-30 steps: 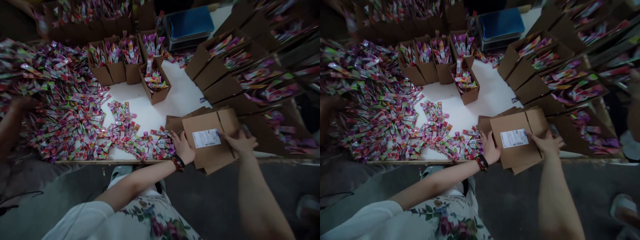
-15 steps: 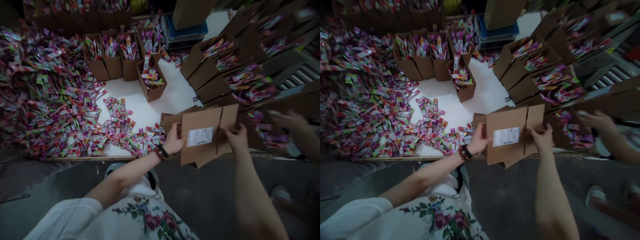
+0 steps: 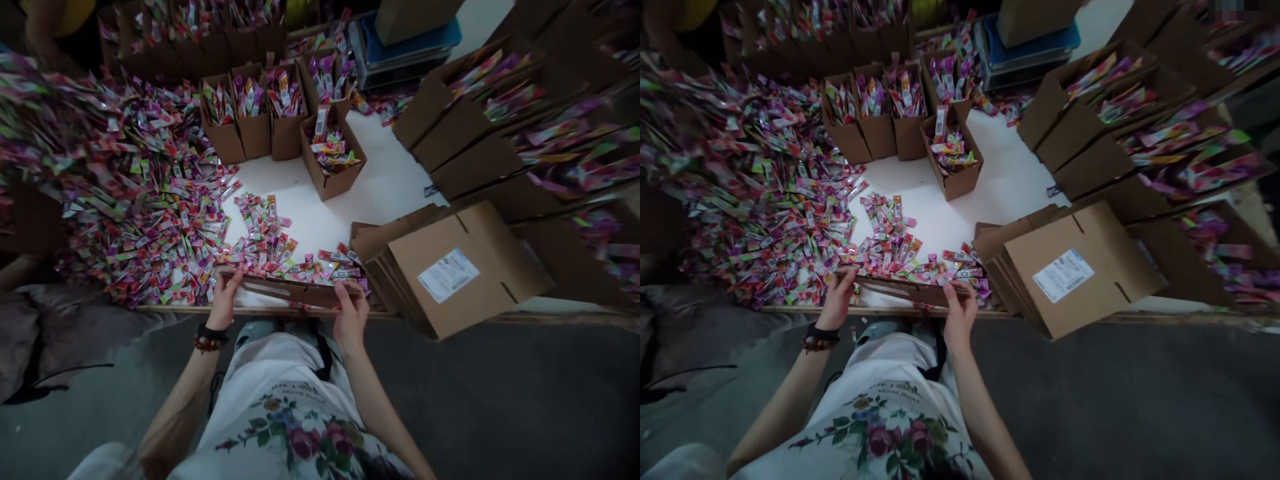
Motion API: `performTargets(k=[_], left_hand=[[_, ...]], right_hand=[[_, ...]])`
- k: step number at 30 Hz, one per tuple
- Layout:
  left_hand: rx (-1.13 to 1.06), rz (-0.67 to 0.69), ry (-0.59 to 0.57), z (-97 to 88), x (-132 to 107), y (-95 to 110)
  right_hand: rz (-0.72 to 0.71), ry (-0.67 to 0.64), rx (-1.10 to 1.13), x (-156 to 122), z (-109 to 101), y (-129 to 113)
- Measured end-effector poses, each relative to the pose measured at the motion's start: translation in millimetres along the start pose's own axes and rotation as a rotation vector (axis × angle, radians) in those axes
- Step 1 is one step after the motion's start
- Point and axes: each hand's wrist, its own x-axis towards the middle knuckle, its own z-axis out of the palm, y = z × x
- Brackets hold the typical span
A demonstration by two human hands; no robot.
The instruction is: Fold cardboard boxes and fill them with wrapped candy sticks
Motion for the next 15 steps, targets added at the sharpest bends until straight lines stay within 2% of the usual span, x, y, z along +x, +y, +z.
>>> performTargets(k=[4,6,9,12,15], left_hand=[[-0.126,-0.116,-0.076,-23.0,0,-3],[-0.083,-0.162,-0.077,-36.3,4,-5],[0.085,-0.194,0.033,-55.6,10,-16],[0.132,-0.122,0.152,-70.8,13,-30],[0.116,-0.095,0.145,-80.9,15,-38]], right_hand=[[0.110,0.066,-0.035,-13,12,7],[0.087,0.046,-0.056,-21,17,10],[-0.004,-0.150,-0.133,-32,22,17],[-0.009,-0.333,-0.208,-39,22,27],[-0.008,-0.414,-0.254,-43,18,34]])
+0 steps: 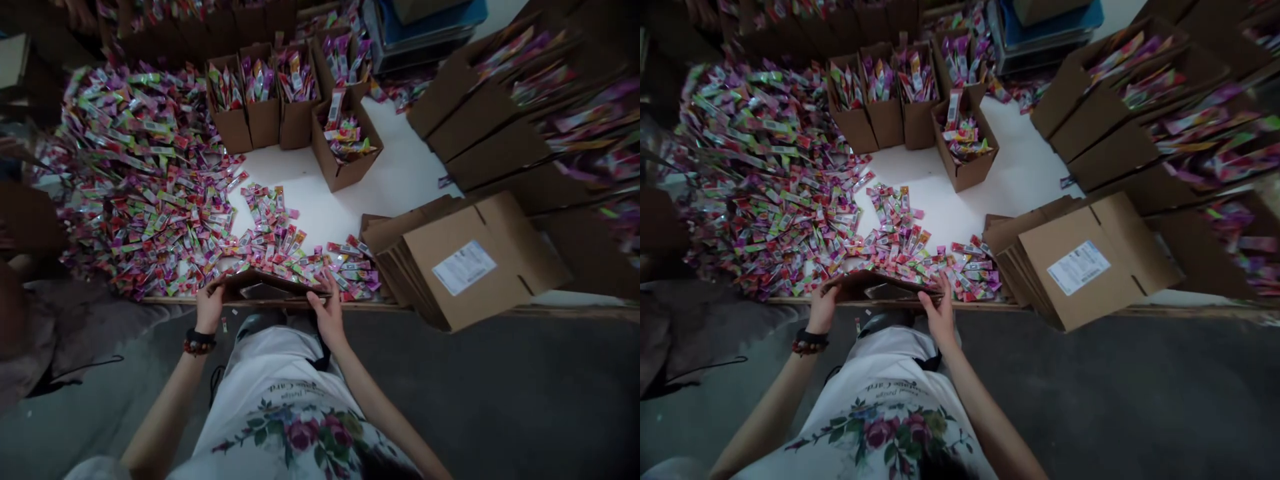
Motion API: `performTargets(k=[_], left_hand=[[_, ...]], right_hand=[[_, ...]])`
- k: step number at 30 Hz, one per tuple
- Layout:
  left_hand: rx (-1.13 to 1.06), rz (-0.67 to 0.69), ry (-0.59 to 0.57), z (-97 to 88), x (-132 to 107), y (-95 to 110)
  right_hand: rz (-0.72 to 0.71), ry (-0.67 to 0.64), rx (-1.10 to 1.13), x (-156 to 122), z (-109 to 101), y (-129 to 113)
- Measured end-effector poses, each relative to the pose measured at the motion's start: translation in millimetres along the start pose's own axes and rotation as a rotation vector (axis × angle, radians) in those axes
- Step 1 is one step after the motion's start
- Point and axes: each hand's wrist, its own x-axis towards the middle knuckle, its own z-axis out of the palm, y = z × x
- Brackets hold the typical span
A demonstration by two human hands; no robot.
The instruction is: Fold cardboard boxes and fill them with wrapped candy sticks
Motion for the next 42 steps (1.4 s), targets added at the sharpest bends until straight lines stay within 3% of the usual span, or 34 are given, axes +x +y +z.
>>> performTargets(k=[2,4,6,8,11,14,18,21,24,26,28,29,30,33,34,35,37,38,40,42], left_hand=[[-0.019,-0.034,0.015,-1.9,3,-1],[-0.018,-0.047,0.016,0.5,4,1],[0.037,0.003,-0.047,6.2,1,3],[0.109,0.148,-0.115,11.3,-6,4],[0.223,0.447,-0.061,9.0,-21,0],[0.376,0.670,0.022,-4.4,-27,-10],[0.566,0.749,-0.078,-11.6,-18,-11],[0.808,0.712,-0.125,5.6,-5,-4],[0.714,0.634,0.060,31.5,9,-4],[0.487,0.567,0.272,41.9,15,-10],[0.350,0.574,0.379,42.1,18,-17],[0.370,0.628,0.328,39.1,18,-20],[0.462,0.714,0.188,35.1,17,-21],[0.948,0.998,-0.505,26.6,13,-14],[1.100,1.055,-0.689,26.8,13,-8],[1.224,1.083,-0.800,28.6,12,-2],[1.373,1.083,-0.850,34.7,13,12],[1.399,1.066,-0.839,37.4,14,20],[1.360,1.020,-0.815,37.9,15,34],[1.254,0.962,-0.738,27.8,16,44]], right_hand=[[-0.029,-0.107,-0.034,-2,2,2],[-0.067,-0.317,-0.070,-2,10,3],[-0.101,-0.470,-0.088,1,25,4],[-0.112,-0.386,-0.087,7,46,9],[-0.091,-0.065,-0.099,15,73,22],[-0.123,-0.044,-0.087,21,83,36],[-0.208,-0.288,-0.068,41,65,25],[-0.304,-0.682,-0.249,53,43,-12],[-0.449,-0.928,-0.515,51,34,-42],[-0.563,-0.934,-0.681,44,37,-43],[-0.659,-0.902,-0.804,38,44,-32],[-0.691,-0.886,-0.837,36,49,-24],[-0.708,-0.865,-0.850,34,53,-16],[-0.702,-0.816,-0.807,30,61,1],[-0.689,-0.813,-0.764,30,61,3],[-0.666,-0.821,-0.704,32,59,4],[-0.565,-0.778,-0.527,45,53,3],[-0.487,-0.682,-0.434,59,50,2],[-0.311,-0.362,-0.314,101,49,-2],[-0.145,-0.058,-0.342,161,59,-7]])
